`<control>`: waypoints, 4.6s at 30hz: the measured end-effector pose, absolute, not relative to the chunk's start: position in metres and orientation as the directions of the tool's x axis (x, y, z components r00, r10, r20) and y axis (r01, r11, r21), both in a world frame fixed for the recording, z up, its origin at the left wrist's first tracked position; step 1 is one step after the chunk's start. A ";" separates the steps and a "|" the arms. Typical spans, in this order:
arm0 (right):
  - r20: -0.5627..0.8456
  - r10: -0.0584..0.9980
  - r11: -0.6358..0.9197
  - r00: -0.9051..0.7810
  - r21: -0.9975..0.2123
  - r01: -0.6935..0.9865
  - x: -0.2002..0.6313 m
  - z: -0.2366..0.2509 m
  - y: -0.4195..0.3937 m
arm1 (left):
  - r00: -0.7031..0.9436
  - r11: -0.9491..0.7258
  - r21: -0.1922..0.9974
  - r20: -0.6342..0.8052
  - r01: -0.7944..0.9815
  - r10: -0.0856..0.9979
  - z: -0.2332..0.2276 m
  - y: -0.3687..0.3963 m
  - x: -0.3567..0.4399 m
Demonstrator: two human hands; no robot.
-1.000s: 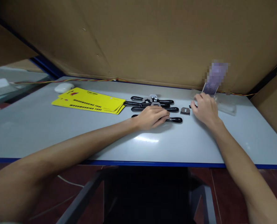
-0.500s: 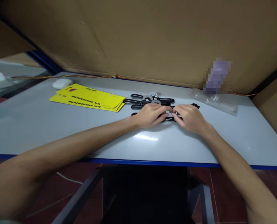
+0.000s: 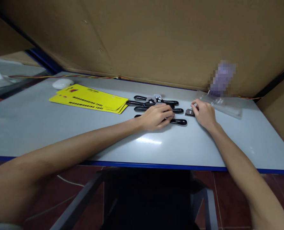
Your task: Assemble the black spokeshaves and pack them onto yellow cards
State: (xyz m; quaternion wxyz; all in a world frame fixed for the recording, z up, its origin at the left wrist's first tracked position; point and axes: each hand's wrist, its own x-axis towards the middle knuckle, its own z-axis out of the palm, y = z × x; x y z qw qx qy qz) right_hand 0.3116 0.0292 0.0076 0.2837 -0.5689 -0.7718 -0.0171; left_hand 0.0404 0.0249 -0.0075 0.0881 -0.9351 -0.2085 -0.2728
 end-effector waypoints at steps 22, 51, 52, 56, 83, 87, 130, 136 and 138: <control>0.389 0.863 0.426 -0.322 -0.218 0.878 0.316 0.009 0.031 | 0.298 -0.535 0.416 0.511 0.735 0.807 0.010 0.021 -0.039; 0.352 0.677 0.732 -0.646 -0.225 0.644 0.277 0.017 -0.003 | 0.740 -0.853 0.187 0.429 0.488 0.518 0.005 0.006 -0.024; 0.347 0.677 0.732 -0.649 -0.227 0.642 0.277 0.017 -0.003 | 0.742 -0.853 0.184 0.427 0.488 0.517 0.004 0.006 -0.024; 0.345 0.683 0.727 -0.643 -0.245 0.641 0.274 0.019 -0.004 | 0.733 -0.858 0.193 0.453 0.476 0.508 0.002 0.007 -0.023; 0.184 0.689 0.719 -0.701 -0.296 0.629 0.264 0.026 -0.021 | 0.763 -0.903 0.238 0.484 0.357 0.429 0.008 0.000 -0.020; 0.158 0.686 0.718 -0.710 -0.306 0.625 0.264 0.026 -0.021 | 0.748 -0.918 0.228 0.532 0.325 0.397 0.008 -0.001 -0.020; -0.039 0.887 0.435 -0.461 -0.272 0.859 0.239 0.037 -0.034 | 0.808 -0.908 0.169 0.416 0.383 0.418 0.010 -0.004 -0.016; -0.056 0.881 0.456 -0.469 -0.156 0.876 0.237 0.038 -0.037 | 0.781 -0.867 0.199 0.378 0.456 0.497 0.012 -0.006 -0.015; -0.057 0.888 0.445 -0.456 -0.141 0.884 0.237 0.041 -0.035 | 0.759 -0.842 0.237 0.364 0.485 0.540 0.012 -0.007 -0.015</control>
